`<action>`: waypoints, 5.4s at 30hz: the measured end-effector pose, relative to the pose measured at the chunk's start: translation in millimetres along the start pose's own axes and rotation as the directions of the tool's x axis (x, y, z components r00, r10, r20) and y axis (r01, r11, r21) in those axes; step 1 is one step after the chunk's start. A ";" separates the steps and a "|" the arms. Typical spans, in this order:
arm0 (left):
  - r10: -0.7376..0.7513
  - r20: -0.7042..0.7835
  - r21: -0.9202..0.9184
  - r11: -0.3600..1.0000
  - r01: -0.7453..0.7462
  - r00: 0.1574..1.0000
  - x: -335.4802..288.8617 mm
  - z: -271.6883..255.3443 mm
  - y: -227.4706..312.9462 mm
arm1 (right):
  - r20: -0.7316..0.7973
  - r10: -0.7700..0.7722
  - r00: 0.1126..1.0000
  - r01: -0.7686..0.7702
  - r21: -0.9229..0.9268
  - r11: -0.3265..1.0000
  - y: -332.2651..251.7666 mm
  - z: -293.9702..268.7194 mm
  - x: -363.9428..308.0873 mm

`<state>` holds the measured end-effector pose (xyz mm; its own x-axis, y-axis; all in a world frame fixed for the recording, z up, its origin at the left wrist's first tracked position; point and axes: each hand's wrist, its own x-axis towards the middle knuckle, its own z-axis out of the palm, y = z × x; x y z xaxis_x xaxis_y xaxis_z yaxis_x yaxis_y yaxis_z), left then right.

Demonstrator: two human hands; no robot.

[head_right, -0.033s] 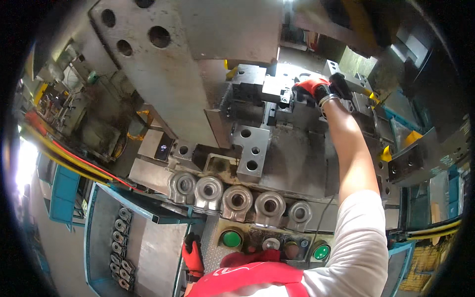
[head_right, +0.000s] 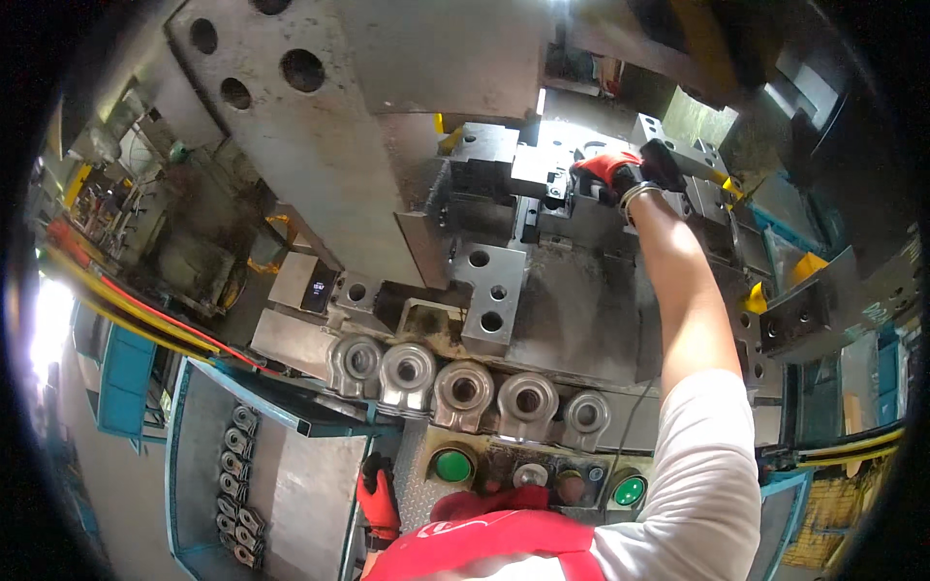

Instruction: Manually loading metal parts into a hydraulic press machine for stamping or shaping, then removing and inspecting the finished parts.

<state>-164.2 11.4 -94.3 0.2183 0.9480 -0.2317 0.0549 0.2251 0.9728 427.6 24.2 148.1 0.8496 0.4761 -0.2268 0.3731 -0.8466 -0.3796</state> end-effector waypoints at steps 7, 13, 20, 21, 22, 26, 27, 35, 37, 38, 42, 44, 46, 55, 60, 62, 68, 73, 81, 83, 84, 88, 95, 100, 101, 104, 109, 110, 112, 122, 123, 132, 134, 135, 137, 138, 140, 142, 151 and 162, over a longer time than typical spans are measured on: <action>-0.034 -0.042 -0.043 0.999 0.033 0.999 -0.6 10.3 0.1 | -0.135 0.046 0.990 -0.055 -0.063 0.997 -1.6 1.4 8.2; 0.038 -0.055 0.108 0.994 -0.032 0.998 3.1 11.8 0.3 | -0.313 0.066 0.948 -0.118 -0.150 0.982 -11.1 27.8 -51.9; -0.239 0.237 0.101 0.970 0.221 0.942 23.6 -2.9 -44.1 | -0.532 -0.605 0.592 0.663 -0.106 0.741 52.1 115.8 -259.8; -0.247 0.281 0.140 0.966 0.215 0.927 23.0 -6.1 -49.9 | -0.506 -0.559 0.657 0.614 -0.070 0.786 74.3 126.8 -294.1; -0.192 0.452 0.259 0.963 0.077 0.871 23.6 -6.7 -54.0 | -0.518 -0.470 0.715 0.571 0.044 0.820 97.9 136.5 -320.9; -0.422 0.467 0.392 0.886 0.246 0.777 20.9 11.4 -61.7 | -0.600 0.026 0.799 0.184 0.285 0.941 204.3 186.0 -394.3; -0.514 0.376 0.378 0.845 0.378 0.771 19.6 18.6 -61.6 | -0.604 0.066 0.794 0.152 0.302 0.941 229.2 202.6 -404.4; -0.389 0.354 0.329 0.903 0.276 0.851 35.5 41.6 -70.4 | -0.169 0.474 0.864 -0.256 0.664 0.702 324.2 300.6 -428.5; -0.350 0.296 0.333 0.910 0.247 0.888 36.3 41.8 -80.5 | -0.118 0.441 0.890 -0.261 0.660 0.704 326.2 304.7 -425.2; -0.411 0.262 0.330 0.888 0.319 0.873 35.0 37.9 -83.3 | -0.112 0.474 0.874 -0.311 0.620 0.721 326.4 304.2 -425.2; -0.219 0.281 0.333 0.935 0.119 0.934 32.9 37.3 -91.2 | -0.041 0.568 0.822 -0.466 0.524 0.713 322.7 298.4 -423.7; -0.336 0.262 0.281 0.924 0.261 0.905 31.4 37.7 -92.0 | -0.072 0.522 0.850 -0.409 0.535 0.739 320.8 295.4 -424.8; -0.304 0.252 0.273 0.933 0.234 0.919 29.9 38.2 -93.0 | -0.101 0.491 0.865 -0.357 0.563 0.745 320.1 293.8 -425.9; -0.288 0.232 0.370 0.909 0.189 0.929 36.3 33.7 -111.0 | -0.119 0.483 0.868 -0.337 0.573 0.747 335.3 309.9 -421.9; -0.261 0.261 0.382 0.912 0.149 0.929 43.7 29.2 -123.6 | -0.102 0.477 0.873 -0.334 0.588 0.737 340.1 311.9 -423.0; -0.251 0.263 0.380 0.915 0.139 0.932 44.1 28.2 -126.4 | -0.091 0.477 0.874 -0.336 0.596 0.730 338.7 309.3 -423.0; -0.252 0.272 0.427 0.896 0.118 0.929 28.7 37.6 -89.8 | -0.121 0.462 0.878 -0.312 0.588 0.747 333.4 304.8 -422.8; -0.334 0.369 0.928 0.184 -0.324 0.867 1.1 59.1 44.4 | -0.101 0.455 0.885 -0.327 0.561 0.761 339.8 307.7 -421.4; 0.471 0.781 -0.032 0.685 -0.728 0.410 -22.2 216.9 213.4 | -0.053 0.462 0.885 -0.345 0.591 0.729 338.1 303.2 -421.8; 0.599 0.718 -0.047 0.550 -0.834 0.355 -3.9 276.9 234.3 | -0.055 0.459 0.887 -0.340 0.597 0.727 331.6 296.3 -425.8; 0.585 0.714 0.082 0.475 -0.876 0.385 7.2 308.7 242.8 | -0.053 0.459 0.887 -0.340 0.596 0.728 328.0 292.4 -427.5; 0.503 0.718 0.436 0.214 -0.874 0.482 53.7 424.4 262.9 | -0.045 0.498 0.866 -0.384 0.578 0.720 315.6 280.7 -439.6; 0.032 0.620 0.762 0.213 -0.612 0.784 116.7 547.7 262.3 | -0.178 0.620 0.764 -0.400 0.624 0.672 311.3 303.2 -459.3; 0.036 0.658 0.731 0.207 -0.650 0.752 132.5 556.0 265.7 | -0.205 0.643 0.738 -0.190 0.851 0.490 311.4 288.8 -473.2; 0.247 0.647 0.688 0.219 -0.692 0.722 131.1 545.9 264.2 | -0.250 0.649 0.719 -0.178 0.836 0.519 313.0 279.7 -472.5; 0.336 0.678 0.577 0.308 -0.756 0.654 126.0 511.6 285.7 | -0.310 0.680 0.664 -0.129 0.849 0.512 327.6 244.1 -467.8; 0.575 0.794 -0.072 -0.234 -0.970 -0.198 89.9 388.6 280.8 | -0.683 0.486 0.545 -0.020 0.569 0.822 381.3 188.3 -427.8; 0.511 0.774 -0.196 -0.369 -0.909 -0.374 77.3 359.3 276.6 | -0.665 0.482 0.570 -0.058 0.553 0.831 394.6 178.2 -416.9; 0.473 0.874 -0.060 0.338 -0.939 0.114 32.1 301.3 248.6 | -0.662 0.421 0.621 -0.057 0.497 0.866 416.8 162.8 -390.9; -0.116 0.823 0.545 0.439 -0.714 0.556 -120.2 241.1 105.4 | -0.266 0.465 0.844 -0.451 0.114 0.885 420.0 152.6 -349.7; -0.087 0.804 0.572 0.381 -0.726 0.588 -121.1 250.1 91.2 | -0.268 0.448 0.853 -0.429 0.130 0.894 419.1 151.3 -350.2; -0.159 0.631 0.776 0.136 -0.617 0.759 -116.9 290.5 32.0 | -0.221 0.392 0.893 -0.318 0.307 0.897 431.1 133.9 -348.4; 0.107 0.726 0.686 -0.035 -0.727 0.679 -120.9 291.4 27.9 | -0.224 0.392 0.892 -0.287 0.389 0.875 433.0 131.5 -352.1; 0.115 0.736 0.674 -0.026 -0.738 0.668 -121.5 293.6 26.4 | -0.279 0.377 0.883 -0.235 0.433 0.871 432.5 130.5 -356.0; -0.061 0.720 0.693 0.018 -0.721 0.691 -121.5 299.5 23.1 | -0.334 0.361 0.871 -0.179 0.469 0.865 427.7 127.3 -366.4; -0.059 0.692 0.722 0.055 -0.690 0.720 -120.8 301.6 21.8 | -0.329 0.363 0.872 -0.160 0.509 0.846 423.4 123.7 -373.6; -0.067 0.687 0.726 0.104 -0.679 0.724 -118.9 304.3 19.8 | -0.333 0.363 0.870 -0.136 0.546 0.827 409.4 115.1 -392.5; -0.045 0.679 0.728 0.164 -0.666 0.732 -118.6 303.0 20.4 | -0.273 0.278 0.921 -0.027 0.667 0.745 386.4 105.6 -414.8; 0.372 0.855 0.136 0.514 -0.847 0.362 -117.8 226.6 87.1 | -0.352 -0.165 0.921 0.383 0.750 0.539 201.3 56.4 -407.5; 0.519 0.251 0.155 0.812 -0.563 0.817 -5.1 65.1 110.0 | -0.522 -0.106 0.846 0.188 0.107 0.976 36.7 2.5 -161.8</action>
<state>-95.9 16.7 13.7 0.4512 0.8352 0.3143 0.0725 -0.3853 0.9199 302.9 -83.3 168.6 0.8740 0.3683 0.3169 0.4844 -0.7113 -0.5092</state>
